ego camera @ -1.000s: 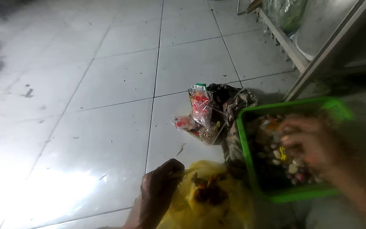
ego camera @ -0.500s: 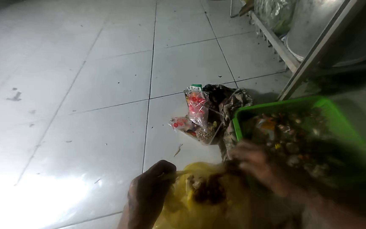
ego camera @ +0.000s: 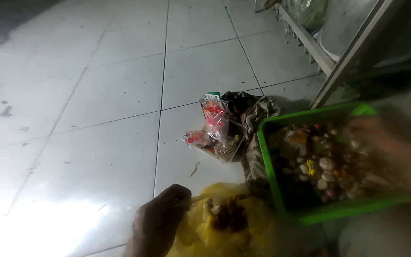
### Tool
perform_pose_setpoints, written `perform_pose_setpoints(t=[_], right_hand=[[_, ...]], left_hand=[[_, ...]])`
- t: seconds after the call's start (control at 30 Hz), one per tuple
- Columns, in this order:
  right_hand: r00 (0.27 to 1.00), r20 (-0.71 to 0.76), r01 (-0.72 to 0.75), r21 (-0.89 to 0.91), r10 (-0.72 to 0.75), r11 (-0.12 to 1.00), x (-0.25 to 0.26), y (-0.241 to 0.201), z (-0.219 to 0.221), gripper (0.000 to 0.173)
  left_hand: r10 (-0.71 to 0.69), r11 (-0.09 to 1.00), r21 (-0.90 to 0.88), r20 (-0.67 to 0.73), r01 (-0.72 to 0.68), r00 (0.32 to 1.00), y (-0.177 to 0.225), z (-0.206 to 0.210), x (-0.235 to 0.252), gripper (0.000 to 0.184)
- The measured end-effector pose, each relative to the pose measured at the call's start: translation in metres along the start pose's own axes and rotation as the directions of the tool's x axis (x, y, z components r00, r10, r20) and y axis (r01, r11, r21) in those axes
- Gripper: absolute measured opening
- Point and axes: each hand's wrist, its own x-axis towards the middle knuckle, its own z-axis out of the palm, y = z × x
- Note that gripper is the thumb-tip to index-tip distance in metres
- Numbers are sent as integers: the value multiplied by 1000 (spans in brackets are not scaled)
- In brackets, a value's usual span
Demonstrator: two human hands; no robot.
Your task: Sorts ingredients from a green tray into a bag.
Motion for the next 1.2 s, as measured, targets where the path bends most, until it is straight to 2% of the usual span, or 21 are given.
perform_pose_setpoints(t=[0.03,0.07,0.1,0.17,0.23,0.3,0.37,0.4,0.47,0.53,0.6,0.67,0.73,0.8,0.87,0.97,1.07,1.13,1.2], right_hand=[[986,123,-118,19,114,993,-10,-9,-3,15],[942,266,-223,45,204,974,-20,-20,-2,16],[913,349,-252,73,212,965,-25,-21,7,15],[906,401,-191,99,137,977,-25,-24,22,18],[960,280,-67,139,26,988,-28,-39,20,18],[988,95,102,194,-122,976,-23,-35,18,26],[990,-31,140,159,-137,977,-21,-23,19,18],[997,-15,80,126,-79,989,-22,-19,18,13],[988,127,-101,58,93,993,-25,-14,19,12],[960,208,-184,-48,190,982,-31,-16,28,14],[944,236,-189,-187,231,964,-46,-38,34,17],[928,275,-157,-318,250,935,-55,-57,42,26],[925,294,-118,-375,239,919,-57,-61,50,39],[928,297,-96,-395,226,914,-54,-59,54,45],[943,268,-92,-354,196,931,-49,-52,53,40],[985,125,-99,-156,119,983,-36,-29,51,22],[991,-41,-126,-4,126,992,-34,-29,34,20],[988,-130,-86,-38,80,996,-33,-36,25,24],[986,-158,26,-116,-44,993,-20,-36,25,27]], left_hand=[[-1,1000,5,3,1,1000,0,-1,0,13],[-6,1000,14,9,6,1000,1,-2,0,12],[-14,1000,25,19,14,1000,3,-2,0,12],[-12,999,32,46,11,999,8,-4,1,13],[-19,999,32,51,18,999,18,-4,1,13],[-135,991,11,59,135,989,55,-3,0,13],[-218,976,17,58,217,974,76,-3,1,14],[-235,972,28,60,234,970,79,-4,1,13],[-251,968,39,60,249,966,80,-4,1,12],[-270,963,41,68,268,960,80,-3,1,11],[-296,955,33,70,294,953,82,-2,1,11],[-311,950,25,74,310,947,83,-1,2,12],[-315,949,30,78,314,946,86,-3,3,13],[-310,951,22,72,309,948,88,-5,3,14],[-253,967,-3,57,254,966,74,-5,0,13],[-36,999,23,37,35,999,18,-6,-1,13],[-24,998,67,31,22,999,10,-5,-1,13],[-26,998,60,47,23,999,11,-5,0,15],[-36,998,46,67,33,997,14,-5,1,15]])
